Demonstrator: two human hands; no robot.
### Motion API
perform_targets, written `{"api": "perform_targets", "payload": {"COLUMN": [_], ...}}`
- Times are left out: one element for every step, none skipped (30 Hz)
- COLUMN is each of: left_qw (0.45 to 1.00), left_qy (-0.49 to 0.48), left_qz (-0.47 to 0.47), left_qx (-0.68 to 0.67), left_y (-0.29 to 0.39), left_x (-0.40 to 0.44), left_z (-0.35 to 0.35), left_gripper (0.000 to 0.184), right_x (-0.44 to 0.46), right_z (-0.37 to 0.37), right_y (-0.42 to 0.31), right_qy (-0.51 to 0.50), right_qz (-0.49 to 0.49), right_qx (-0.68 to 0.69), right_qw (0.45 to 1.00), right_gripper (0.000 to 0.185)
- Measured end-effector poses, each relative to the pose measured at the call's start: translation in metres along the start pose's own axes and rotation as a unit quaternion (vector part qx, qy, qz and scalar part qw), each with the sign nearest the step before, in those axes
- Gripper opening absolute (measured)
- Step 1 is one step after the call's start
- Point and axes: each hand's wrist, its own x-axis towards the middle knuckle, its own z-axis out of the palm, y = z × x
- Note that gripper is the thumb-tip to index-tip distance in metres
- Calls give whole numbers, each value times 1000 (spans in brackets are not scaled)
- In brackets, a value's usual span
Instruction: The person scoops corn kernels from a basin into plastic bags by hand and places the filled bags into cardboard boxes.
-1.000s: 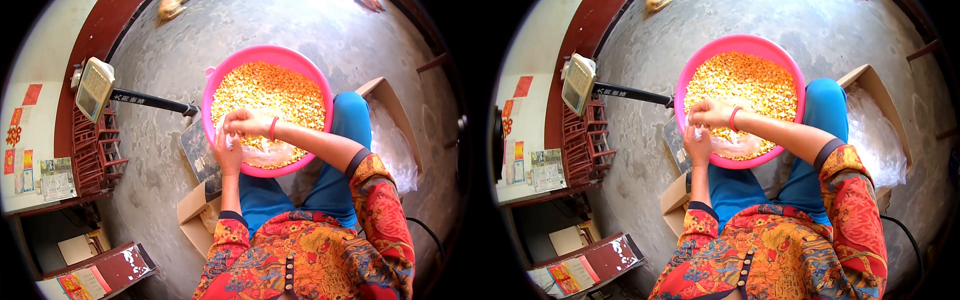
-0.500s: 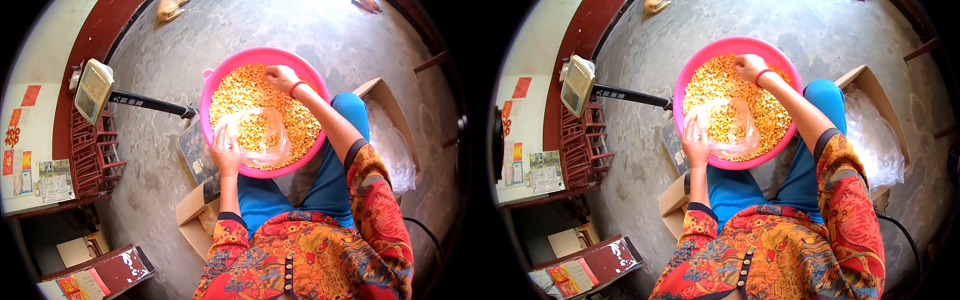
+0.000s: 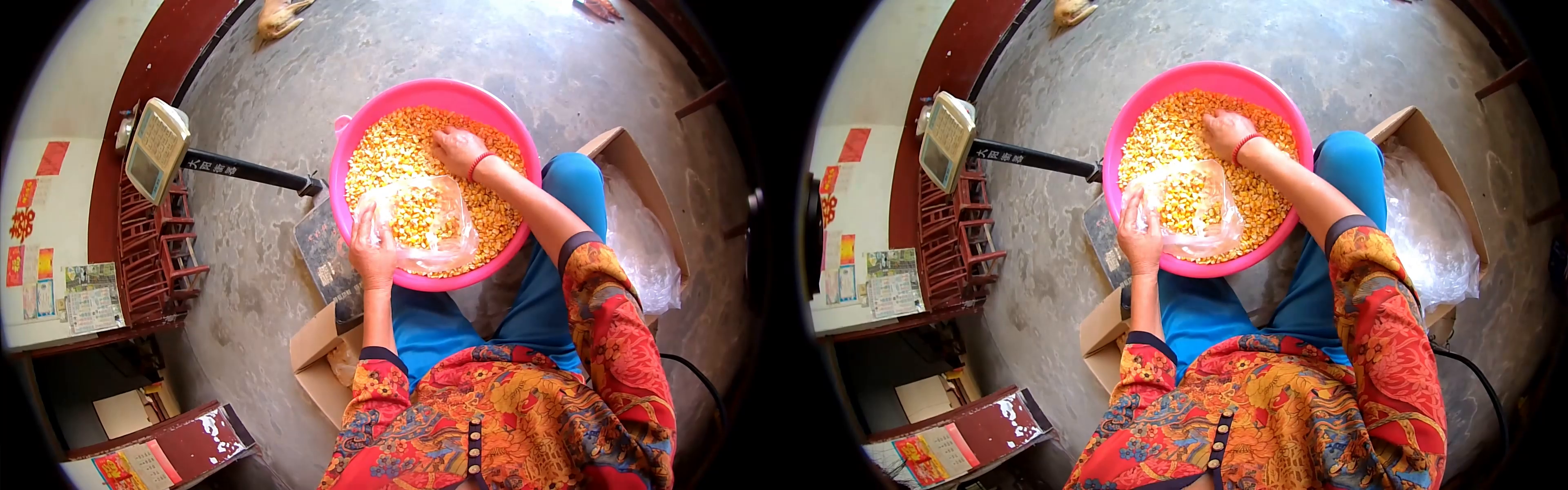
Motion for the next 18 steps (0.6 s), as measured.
{"api": "perform_targets", "payload": {"left_qw": [1000, 1000, 1000, 1000, 1000, 1000, 1000, 1000, 1000, 1000, 1000, 1000, 1000, 1000, 1000, 1000, 1000, 1000], "left_qy": [0, -1, -2, -2, -3, -3, -3, -3, -5, -7, -7, -7, -7, -7, -8, -8, -9, -9], "left_qz": [-1, -1, -4, -8, -8, -8, -7, -6, -7, -9, -8, -7, -7, -6, -9, -12, -12, -11], "left_qx": [-1, -1, -4, -6, -6, -6, -7, -7, -7, -6, -7, -7, -6, -6, -5, -4, -4, -3], "left_y": [0, 0, 0, 0, 1, 1, 2, 2, 2, 2, 2, 3, 3, 3, 2, 1, 1, 1], "left_x": [0, 0, 0, -1, 0, 0, 0, 0, 0, 0, 0, 0, 1, 0, 0, 0, -1, -1], "left_z": [0, 1, 1, 1, 0, 0, 0, 0, 0, 0, 0, 0, -1, 0, 0, 0, 0, 0], "left_gripper": [40, 40, 40, 40, 40, 40, 39, 39, 39, 39, 39, 39, 39, 39, 39, 39, 39, 39], "right_x": [-2, -3, -5, -8, -12, -14, -16, -16, -16, -16, -16, -16, -16, -16, -16, -15, -14, -13], "right_z": [1, 3, 1, 0, -2, -5, -8, -9, -9, -10, -11, -12, -12, -12, -11, -11, -7, -5], "right_y": [-3, -6, -11, -16, -20, -23, -25, -27, -28, -29, -29, -30, -30, -29, -29, -29, -25, -21], "right_qy": [-11, -11, -21, -30, -22, -21, -35, -49, -50, -48, -60, -71, -74, -73, -76, -80, -80, -71], "right_qz": [-7, -6, -13, -19, -41, -40, -54, -68, -80, -79, -81, -84, -86, -86, -81, -76, -76, -58], "right_qx": [-8, -8, 15, 39, 33, 33, 40, 46, 49, 49, 46, 43, 41, 41, 48, 55, 56, 122], "right_qw": [1000, 1000, 1000, 999, 998, 998, 997, 995, 994, 994, 994, 993, 993, 993, 993, 992, 992, 988], "right_gripper": [24, 24, 24, 24, 24, 24, 24, 24, 24, 24, 24, 24, 23, 23, 22, 21, 21, 20]}}
